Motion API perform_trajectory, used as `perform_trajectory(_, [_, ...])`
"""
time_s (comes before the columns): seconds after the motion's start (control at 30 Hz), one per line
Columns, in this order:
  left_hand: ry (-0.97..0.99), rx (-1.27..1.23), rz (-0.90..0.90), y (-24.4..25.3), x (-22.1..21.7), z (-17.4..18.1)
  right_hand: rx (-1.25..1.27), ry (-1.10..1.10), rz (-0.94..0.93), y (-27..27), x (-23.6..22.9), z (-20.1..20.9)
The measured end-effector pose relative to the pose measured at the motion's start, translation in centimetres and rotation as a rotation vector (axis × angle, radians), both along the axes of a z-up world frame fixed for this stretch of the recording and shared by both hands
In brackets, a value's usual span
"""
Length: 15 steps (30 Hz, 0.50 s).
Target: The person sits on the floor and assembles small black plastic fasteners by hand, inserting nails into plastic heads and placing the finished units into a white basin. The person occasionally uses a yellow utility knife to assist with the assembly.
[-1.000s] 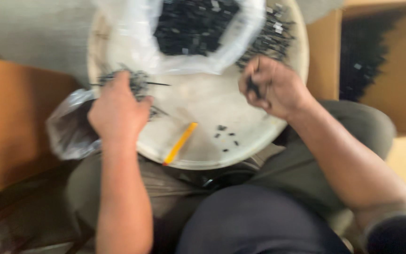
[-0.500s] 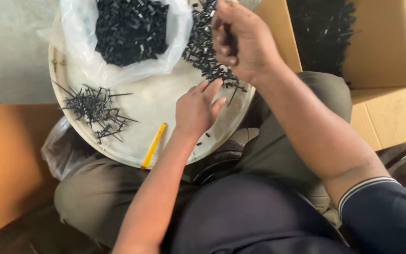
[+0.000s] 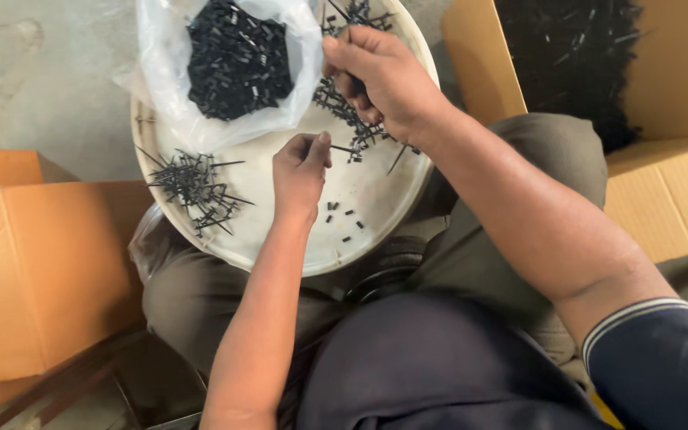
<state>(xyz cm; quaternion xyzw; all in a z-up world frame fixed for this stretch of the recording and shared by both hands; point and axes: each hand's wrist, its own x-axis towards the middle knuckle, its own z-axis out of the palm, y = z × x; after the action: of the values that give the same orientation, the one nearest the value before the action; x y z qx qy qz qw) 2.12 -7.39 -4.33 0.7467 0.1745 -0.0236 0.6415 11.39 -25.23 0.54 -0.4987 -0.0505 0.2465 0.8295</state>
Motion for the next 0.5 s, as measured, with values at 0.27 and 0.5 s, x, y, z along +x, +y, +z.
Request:
perform_trajectory(0.27, [-0.379,0.359,-0.007,5.1,-3.4,5.4,-0.41,-0.301,0.191,2.6,-2.0,0.3])
perform_trajectory(0.5, [-0.235,0.109,0.001,7.5,-3.6,3.8,-0.564,-0.57,0.306,6.0,-3.8,-2.7])
